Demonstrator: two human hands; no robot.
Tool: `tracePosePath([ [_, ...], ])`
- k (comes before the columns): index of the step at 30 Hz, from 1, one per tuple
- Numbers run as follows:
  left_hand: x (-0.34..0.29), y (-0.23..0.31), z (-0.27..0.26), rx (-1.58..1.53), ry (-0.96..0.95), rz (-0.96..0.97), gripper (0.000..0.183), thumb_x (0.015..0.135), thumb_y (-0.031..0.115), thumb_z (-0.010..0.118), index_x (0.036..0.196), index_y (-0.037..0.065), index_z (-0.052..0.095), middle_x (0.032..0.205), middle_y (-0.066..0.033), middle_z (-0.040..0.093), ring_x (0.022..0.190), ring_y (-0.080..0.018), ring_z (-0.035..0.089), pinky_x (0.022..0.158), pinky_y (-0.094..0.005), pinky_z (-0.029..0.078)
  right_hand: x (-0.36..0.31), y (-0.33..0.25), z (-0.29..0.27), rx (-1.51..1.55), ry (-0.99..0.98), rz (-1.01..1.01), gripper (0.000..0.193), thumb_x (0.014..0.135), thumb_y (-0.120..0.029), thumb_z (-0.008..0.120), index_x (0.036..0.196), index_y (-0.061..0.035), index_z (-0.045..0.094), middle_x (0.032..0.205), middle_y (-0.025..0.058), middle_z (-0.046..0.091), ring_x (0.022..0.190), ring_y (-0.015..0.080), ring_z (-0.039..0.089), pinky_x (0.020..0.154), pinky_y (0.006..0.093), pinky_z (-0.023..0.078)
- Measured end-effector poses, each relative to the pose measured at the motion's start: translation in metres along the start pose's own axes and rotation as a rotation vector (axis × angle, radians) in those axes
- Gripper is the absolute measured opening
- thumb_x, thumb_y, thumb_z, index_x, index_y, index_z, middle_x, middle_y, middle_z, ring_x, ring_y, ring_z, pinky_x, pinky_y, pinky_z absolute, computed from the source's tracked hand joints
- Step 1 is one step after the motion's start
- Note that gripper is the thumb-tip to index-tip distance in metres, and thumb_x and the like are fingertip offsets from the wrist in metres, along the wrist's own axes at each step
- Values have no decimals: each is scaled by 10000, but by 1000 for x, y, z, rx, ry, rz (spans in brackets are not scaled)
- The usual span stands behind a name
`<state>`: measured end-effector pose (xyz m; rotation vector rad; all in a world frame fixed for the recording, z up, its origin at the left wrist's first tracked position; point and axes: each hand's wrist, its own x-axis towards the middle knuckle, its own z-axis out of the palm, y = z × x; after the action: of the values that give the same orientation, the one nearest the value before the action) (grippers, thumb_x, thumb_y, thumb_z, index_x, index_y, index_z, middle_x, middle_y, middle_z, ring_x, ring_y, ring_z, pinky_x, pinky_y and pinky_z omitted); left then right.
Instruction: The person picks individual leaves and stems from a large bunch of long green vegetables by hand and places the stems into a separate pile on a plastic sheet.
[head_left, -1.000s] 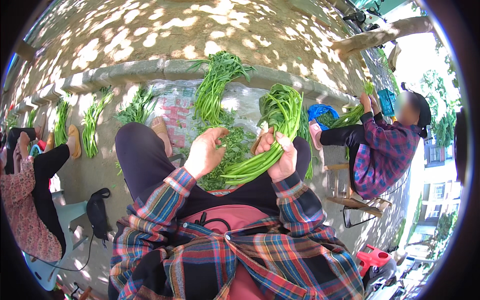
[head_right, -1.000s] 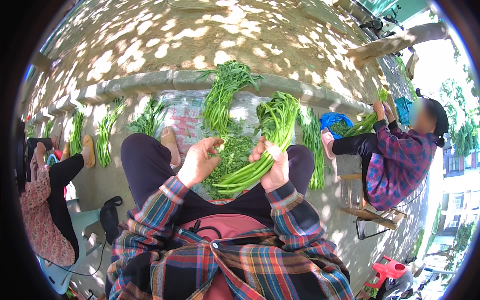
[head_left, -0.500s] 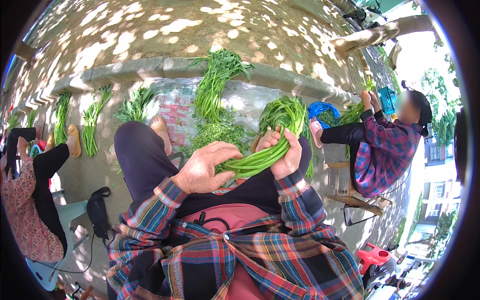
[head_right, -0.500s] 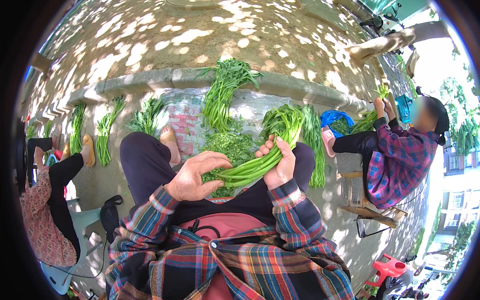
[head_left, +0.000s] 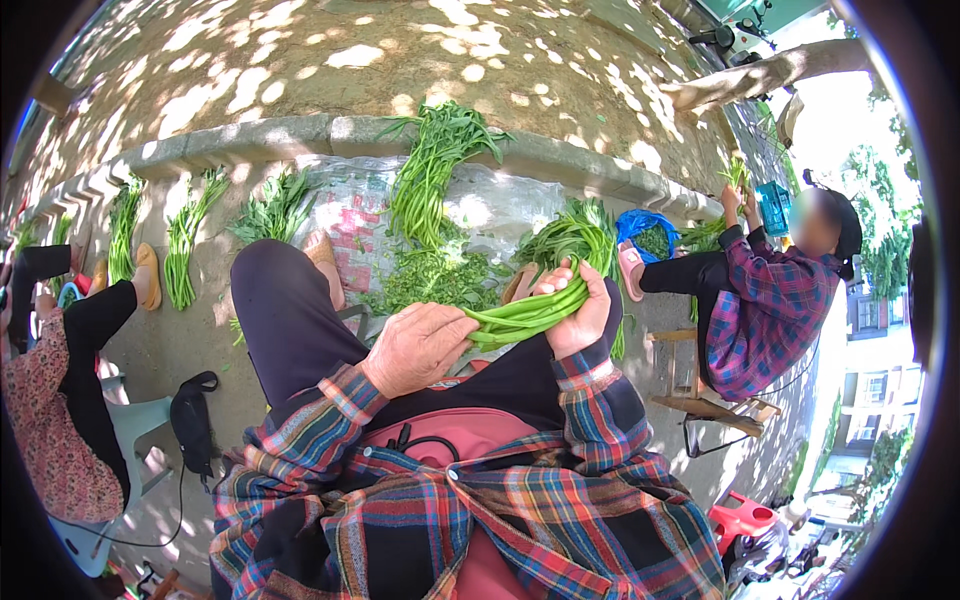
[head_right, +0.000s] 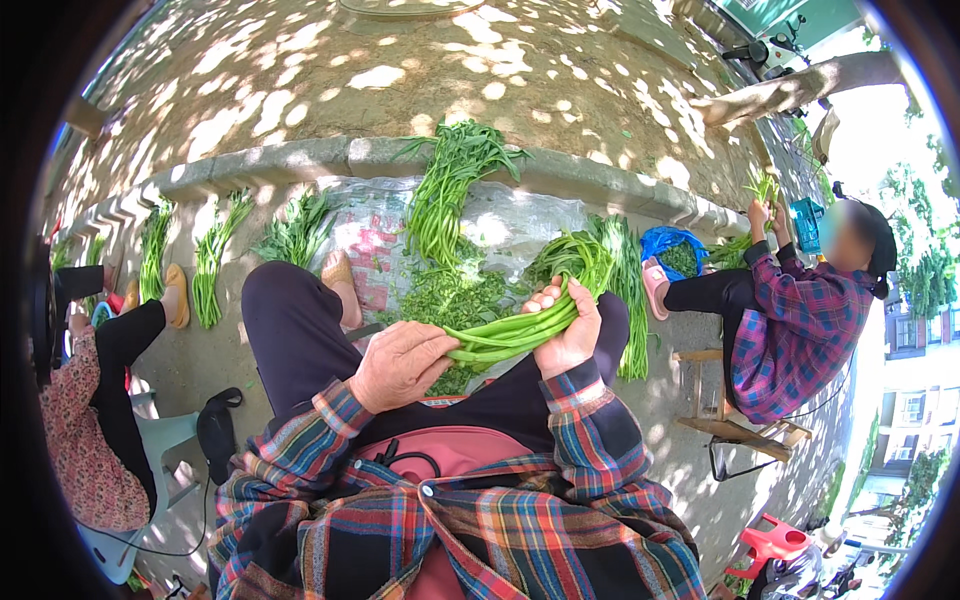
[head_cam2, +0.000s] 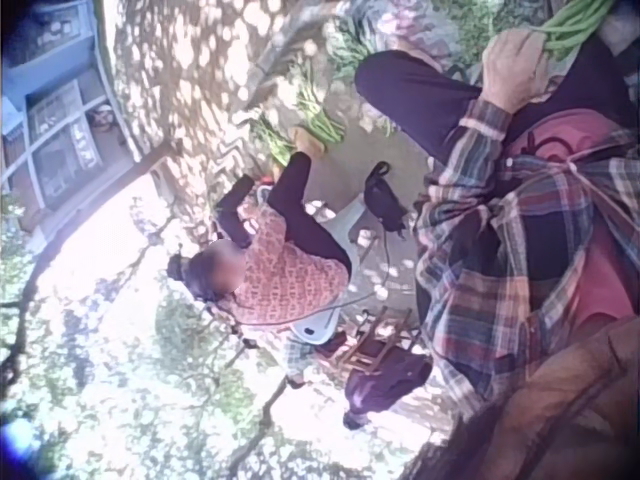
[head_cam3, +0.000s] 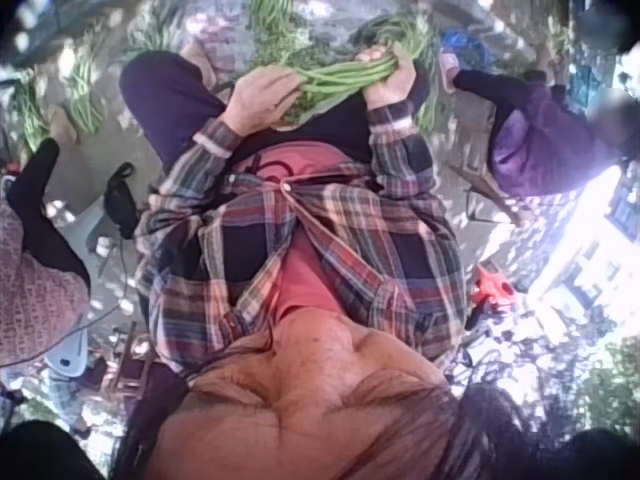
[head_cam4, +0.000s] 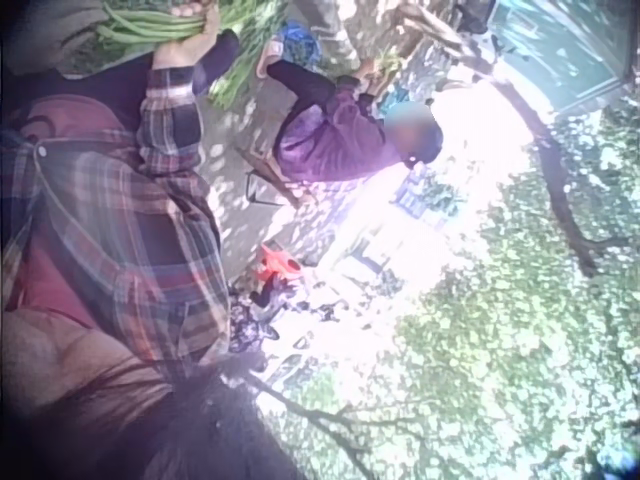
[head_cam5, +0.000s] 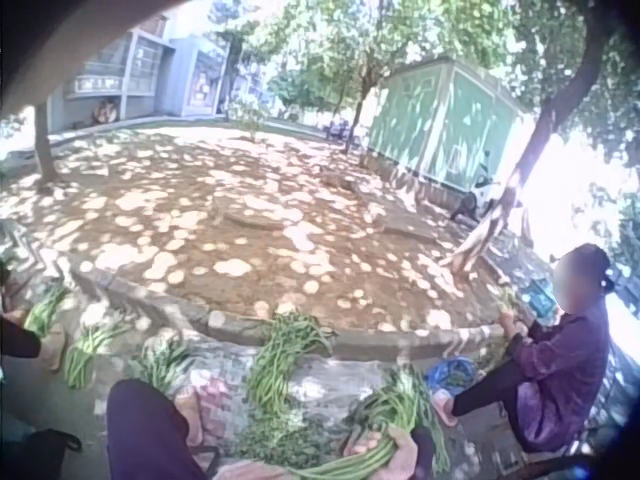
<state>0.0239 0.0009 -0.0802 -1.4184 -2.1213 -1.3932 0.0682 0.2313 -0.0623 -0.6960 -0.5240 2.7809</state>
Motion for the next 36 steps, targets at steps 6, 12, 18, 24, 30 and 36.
tracePosePath([
  [6, 1, 10, -4, 211, -73, 61, 256, 675, 91, 674, 911, 35, 592, 840, -61, 570, 667, -206, 548, 567, -324, 426, 0, -2, -1, 74, 39, 16, 130, 832, -168, 521, 858, -41, 524, 685, 9, 457, 630, 142, 456, 627, 300, 422],
  [12, 3, 12, -3, 380, -121, 153, 275, 636, 109, 653, 888, 27, 578, 803, -55, 526, 658, -183, 516, 566, -314, 410, -2, -3, 0, 37, 44, -23, 118, 831, -159, 515, 848, -42, 521, 684, 6, 462, 620, 137, 456, 625, 298, 424],
  [18, 17, 17, -13, 341, -22, 250, 262, 619, 105, 647, 859, 33, 571, 805, -52, 521, 636, -181, 509, 548, -313, 400, -3, -3, -2, 96, 75, 18, 115, 823, -160, 523, 822, -44, 526, 658, -4, 451, 597, 137, 445, 599, 295, 410],
  [24, 30, 30, -18, -38, 133, 65, 176, 614, -6, 598, 786, 26, 579, 717, -70, 528, 575, -220, 503, 508, -315, 397, -2, 0, 6, 152, 1, 65, 118, 809, -171, 541, 791, -55, 529, 625, -15, 431, 561, 119, 408, 567, 276, 384],
  [30, 41, 41, -43, -671, -14, -238, 70, 695, -32, 542, 748, 7, 567, 656, -79, 538, 544, -177, 484, 504, -290, 391, 9, -35, -14, 225, -116, 26, 104, 784, -129, 552, 802, -29, 535, 630, -12, 459, 550, 106, 409, 565, 257, 377],
  [36, 16, -11, -1, -277, -84, -433, 62, 755, 73, 608, 748, 12, 598, 624, -96, 515, 552, -211, 531, 513, -311, 409, 0, -50, -8, 380, -194, 49, 112, 783, -115, 557, 821, -18, 518, 612, -16, 458, 561, 100, 445, 570, 258, 392],
])
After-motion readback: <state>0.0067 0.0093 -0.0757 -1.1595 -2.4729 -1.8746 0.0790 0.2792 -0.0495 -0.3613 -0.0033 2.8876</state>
